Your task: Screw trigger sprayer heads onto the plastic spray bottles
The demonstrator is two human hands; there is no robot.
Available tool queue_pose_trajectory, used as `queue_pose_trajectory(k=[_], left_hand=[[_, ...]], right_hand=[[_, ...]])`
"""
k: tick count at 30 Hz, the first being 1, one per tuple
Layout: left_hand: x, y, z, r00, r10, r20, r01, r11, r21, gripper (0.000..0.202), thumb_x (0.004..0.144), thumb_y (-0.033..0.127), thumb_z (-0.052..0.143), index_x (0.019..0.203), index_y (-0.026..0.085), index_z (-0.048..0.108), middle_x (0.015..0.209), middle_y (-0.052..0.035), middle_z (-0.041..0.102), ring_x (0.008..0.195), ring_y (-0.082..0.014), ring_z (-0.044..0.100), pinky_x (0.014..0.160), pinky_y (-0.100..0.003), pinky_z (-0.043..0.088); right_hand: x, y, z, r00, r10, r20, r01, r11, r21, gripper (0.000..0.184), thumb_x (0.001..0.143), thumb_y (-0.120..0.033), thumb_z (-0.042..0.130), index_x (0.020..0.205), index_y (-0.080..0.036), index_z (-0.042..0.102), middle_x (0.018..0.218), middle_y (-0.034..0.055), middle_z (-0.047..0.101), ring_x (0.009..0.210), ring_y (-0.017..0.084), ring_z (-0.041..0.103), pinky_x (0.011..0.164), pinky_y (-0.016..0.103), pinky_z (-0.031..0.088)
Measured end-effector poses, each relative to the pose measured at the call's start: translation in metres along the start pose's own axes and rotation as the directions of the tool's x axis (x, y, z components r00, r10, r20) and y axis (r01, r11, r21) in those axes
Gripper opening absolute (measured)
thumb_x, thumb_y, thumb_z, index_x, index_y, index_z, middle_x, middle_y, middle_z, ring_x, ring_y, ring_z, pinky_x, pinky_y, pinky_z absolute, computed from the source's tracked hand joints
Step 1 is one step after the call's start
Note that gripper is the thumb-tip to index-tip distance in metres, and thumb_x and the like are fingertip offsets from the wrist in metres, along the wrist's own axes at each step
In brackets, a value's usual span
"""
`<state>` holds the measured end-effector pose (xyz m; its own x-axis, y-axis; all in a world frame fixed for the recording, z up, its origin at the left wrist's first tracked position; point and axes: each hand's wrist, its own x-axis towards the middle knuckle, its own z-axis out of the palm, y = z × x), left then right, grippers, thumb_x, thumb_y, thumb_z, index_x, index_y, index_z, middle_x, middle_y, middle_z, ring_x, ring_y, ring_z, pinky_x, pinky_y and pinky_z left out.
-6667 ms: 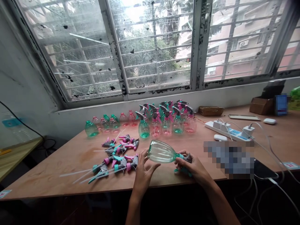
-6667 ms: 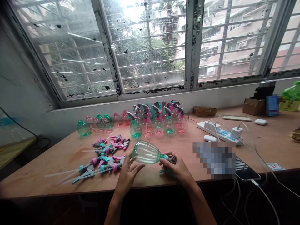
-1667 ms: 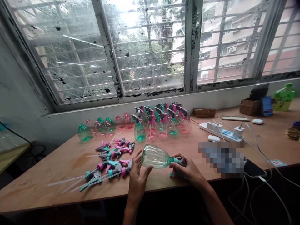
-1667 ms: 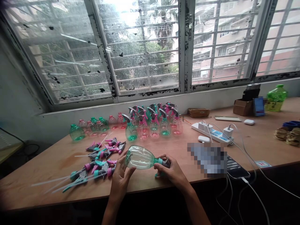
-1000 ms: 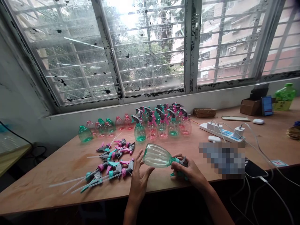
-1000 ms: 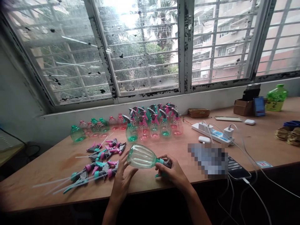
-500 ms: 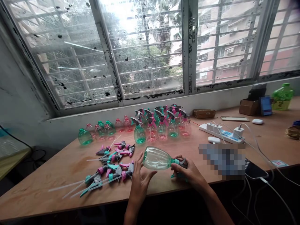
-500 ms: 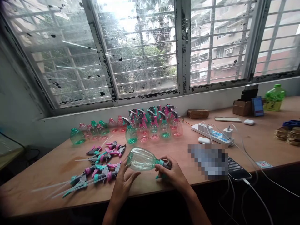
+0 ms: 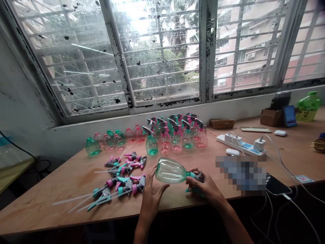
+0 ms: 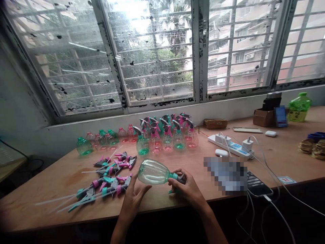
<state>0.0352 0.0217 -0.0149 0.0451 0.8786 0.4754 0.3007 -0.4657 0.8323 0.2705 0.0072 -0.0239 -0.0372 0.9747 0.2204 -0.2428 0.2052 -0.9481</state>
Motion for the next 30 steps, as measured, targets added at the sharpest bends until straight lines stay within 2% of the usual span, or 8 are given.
queue_pose_trajectory(k=[3, 6, 12, 18, 23, 27, 30], left_hand=[[0.0004, -0.0020, 0.0007, 1.000, 0.015, -0.004, -0.015, 1.000, 0.024, 0.051, 0.084, 0.042, 0.077, 0.130, 0.028, 0.060, 0.138, -0.0079, 0.064, 0.140, -0.0329, 0.050, 0.122, -0.053, 0.029], [-0.0004, 0.0001, 0.0001, 1.000, -0.001, 0.016, 0.001, 1.000, 0.028, 0.056, 0.083, 0.044, 0.078, 0.132, 0.027, 0.059, 0.139, -0.0090, 0.063, 0.140, -0.0330, 0.050, 0.121, -0.053, 0.031], [-0.0020, 0.0035, -0.0016, 0.999, -0.025, 0.032, 0.026, 0.998, -0.054, 0.051, 0.091, 0.049, 0.068, 0.134, 0.024, 0.057, 0.139, -0.0124, 0.063, 0.139, -0.0331, 0.051, 0.118, -0.051, 0.036], [-0.0025, 0.0005, -0.0008, 0.999, 0.039, -0.004, -0.039, 0.999, -0.003, 0.048, 0.090, 0.047, 0.070, 0.133, 0.028, 0.060, 0.145, -0.0095, 0.059, 0.143, -0.0333, 0.046, 0.120, -0.053, 0.034], [-0.0027, 0.0050, -0.0012, 1.000, 0.022, -0.012, -0.021, 0.999, 0.030, 0.066, 0.075, 0.048, 0.085, 0.131, 0.026, 0.060, 0.138, -0.0101, 0.064, 0.138, -0.0362, 0.051, 0.120, -0.056, 0.033], [-0.0026, 0.0067, -0.0008, 1.000, -0.021, -0.005, 0.021, 0.998, -0.057, 0.054, 0.085, 0.053, 0.074, 0.128, 0.022, 0.061, 0.133, -0.0132, 0.066, 0.134, -0.0360, 0.055, 0.116, -0.054, 0.040], [-0.0020, 0.0023, -0.0002, 1.000, -0.018, 0.004, 0.018, 0.998, -0.058, 0.052, 0.086, 0.050, 0.074, 0.130, 0.025, 0.061, 0.140, -0.0127, 0.062, 0.139, -0.0356, 0.051, 0.114, -0.052, 0.042]], right_hand=[[0.0004, 0.0005, -0.0012, 1.000, -0.006, -0.013, 0.006, 1.000, 0.022, 0.045, 0.077, -0.050, 0.087, 0.096, -0.019, 0.061, 0.074, 0.0009, 0.075, 0.059, 0.016, 0.068, 0.057, 0.027, 0.055], [0.0002, 0.0003, -0.0009, 1.000, -0.008, -0.002, 0.008, 1.000, 0.012, 0.045, 0.076, -0.049, 0.088, 0.096, -0.019, 0.061, 0.073, 0.0003, 0.074, 0.059, 0.016, 0.068, 0.059, 0.029, 0.057], [0.0000, 0.0016, 0.0005, 1.000, -0.014, 0.027, 0.014, 1.000, 0.003, 0.042, 0.077, -0.048, 0.087, 0.093, -0.018, 0.062, 0.074, 0.0011, 0.074, 0.058, 0.015, 0.067, 0.058, 0.030, 0.058], [0.0019, 0.0027, -0.0024, 1.000, -0.020, 0.000, 0.019, 0.999, 0.048, 0.043, 0.078, -0.049, 0.086, 0.095, -0.019, 0.061, 0.074, 0.0015, 0.075, 0.058, 0.016, 0.067, 0.057, 0.028, 0.054], [0.0003, -0.0019, -0.0010, 1.000, -0.019, 0.008, 0.019, 1.000, 0.000, 0.046, 0.075, -0.049, 0.088, 0.095, -0.019, 0.061, 0.071, 0.0000, 0.074, 0.058, 0.016, 0.068, 0.059, 0.029, 0.055], [-0.0005, -0.0022, 0.0011, 1.000, -0.013, 0.017, 0.014, 0.999, -0.035, 0.047, 0.073, -0.050, 0.089, 0.095, -0.019, 0.062, 0.065, -0.0021, 0.071, 0.057, 0.018, 0.068, 0.059, 0.031, 0.058], [0.0005, -0.0012, 0.0002, 1.000, -0.008, 0.017, 0.009, 1.000, -0.023, 0.047, 0.074, -0.053, 0.088, 0.095, -0.020, 0.062, 0.071, 0.0004, 0.074, 0.057, 0.018, 0.068, 0.058, 0.033, 0.059]])
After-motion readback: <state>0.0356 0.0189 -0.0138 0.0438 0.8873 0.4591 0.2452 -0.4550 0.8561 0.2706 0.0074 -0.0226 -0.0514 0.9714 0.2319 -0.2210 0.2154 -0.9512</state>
